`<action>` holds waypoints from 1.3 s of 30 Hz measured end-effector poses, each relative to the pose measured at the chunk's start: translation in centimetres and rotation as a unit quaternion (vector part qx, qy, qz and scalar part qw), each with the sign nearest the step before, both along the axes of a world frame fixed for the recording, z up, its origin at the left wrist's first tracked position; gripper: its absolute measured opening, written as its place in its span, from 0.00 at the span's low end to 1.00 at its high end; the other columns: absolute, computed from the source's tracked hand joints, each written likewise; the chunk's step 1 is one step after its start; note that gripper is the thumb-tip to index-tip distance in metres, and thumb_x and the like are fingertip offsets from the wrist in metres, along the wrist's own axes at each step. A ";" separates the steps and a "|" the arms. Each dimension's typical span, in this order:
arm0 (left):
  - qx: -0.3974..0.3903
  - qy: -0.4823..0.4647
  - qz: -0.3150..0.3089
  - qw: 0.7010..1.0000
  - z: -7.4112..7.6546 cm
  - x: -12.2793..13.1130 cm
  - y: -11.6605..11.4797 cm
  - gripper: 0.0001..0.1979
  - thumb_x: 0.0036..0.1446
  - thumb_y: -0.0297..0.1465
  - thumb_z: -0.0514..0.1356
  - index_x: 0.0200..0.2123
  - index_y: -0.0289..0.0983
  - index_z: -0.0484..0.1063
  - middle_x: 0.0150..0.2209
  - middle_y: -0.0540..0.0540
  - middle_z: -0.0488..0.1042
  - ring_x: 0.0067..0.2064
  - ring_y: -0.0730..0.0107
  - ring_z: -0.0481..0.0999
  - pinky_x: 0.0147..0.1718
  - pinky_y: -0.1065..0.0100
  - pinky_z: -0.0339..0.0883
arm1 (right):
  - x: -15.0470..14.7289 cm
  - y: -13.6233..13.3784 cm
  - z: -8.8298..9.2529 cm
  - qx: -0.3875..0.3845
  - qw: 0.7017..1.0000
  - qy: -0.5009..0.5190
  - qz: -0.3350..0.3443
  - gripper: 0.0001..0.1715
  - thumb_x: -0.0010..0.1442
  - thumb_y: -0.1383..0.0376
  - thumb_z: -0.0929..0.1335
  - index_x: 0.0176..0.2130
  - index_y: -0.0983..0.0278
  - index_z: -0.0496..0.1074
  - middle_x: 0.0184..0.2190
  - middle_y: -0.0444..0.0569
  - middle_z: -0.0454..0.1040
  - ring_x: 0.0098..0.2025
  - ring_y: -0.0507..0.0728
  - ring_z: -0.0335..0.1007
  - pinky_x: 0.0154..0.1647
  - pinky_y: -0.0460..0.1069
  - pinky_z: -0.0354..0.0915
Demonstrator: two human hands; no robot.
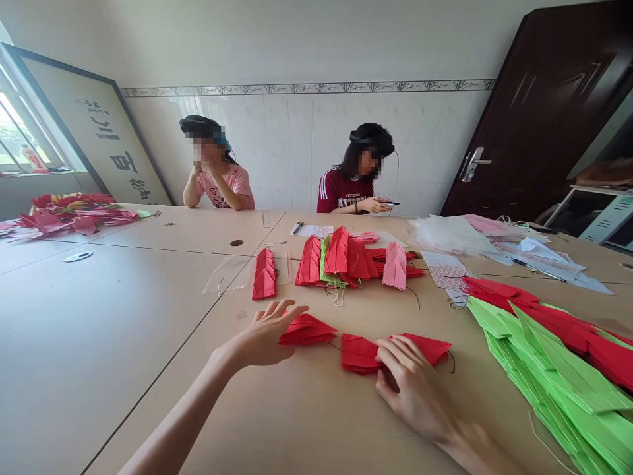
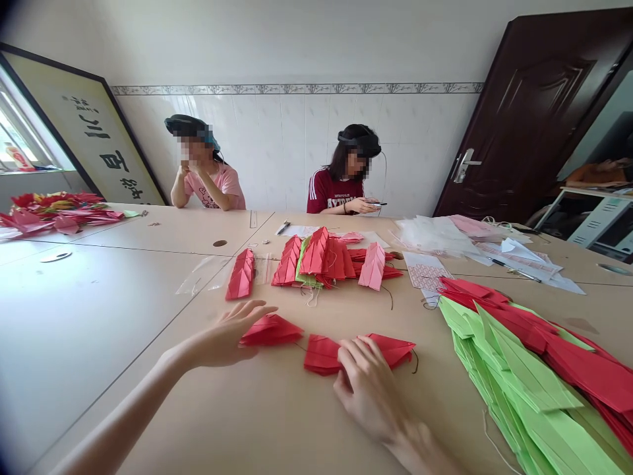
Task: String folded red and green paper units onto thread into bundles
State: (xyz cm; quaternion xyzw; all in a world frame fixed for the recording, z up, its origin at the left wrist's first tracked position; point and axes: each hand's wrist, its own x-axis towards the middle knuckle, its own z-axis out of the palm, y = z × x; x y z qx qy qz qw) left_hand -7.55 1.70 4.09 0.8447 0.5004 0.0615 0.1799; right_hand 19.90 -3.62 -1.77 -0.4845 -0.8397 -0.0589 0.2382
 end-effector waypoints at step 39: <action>-0.078 -0.159 0.024 0.984 -0.9 2.6 -0.7 0.20 0.44 0.31 0.58 0.41 0.40 0.55 0.48 0.43 0.65 0.42 0.65 0.67 0.35 0.66 0.64 | 1.1 0.4 3.5 -0.041 0.998 0.053 -0.018 0.09 0.49 0.74 0.61 0.32 0.62 0.64 0.33 0.49 0.72 0.38 0.58 0.66 0.39 0.52 0.61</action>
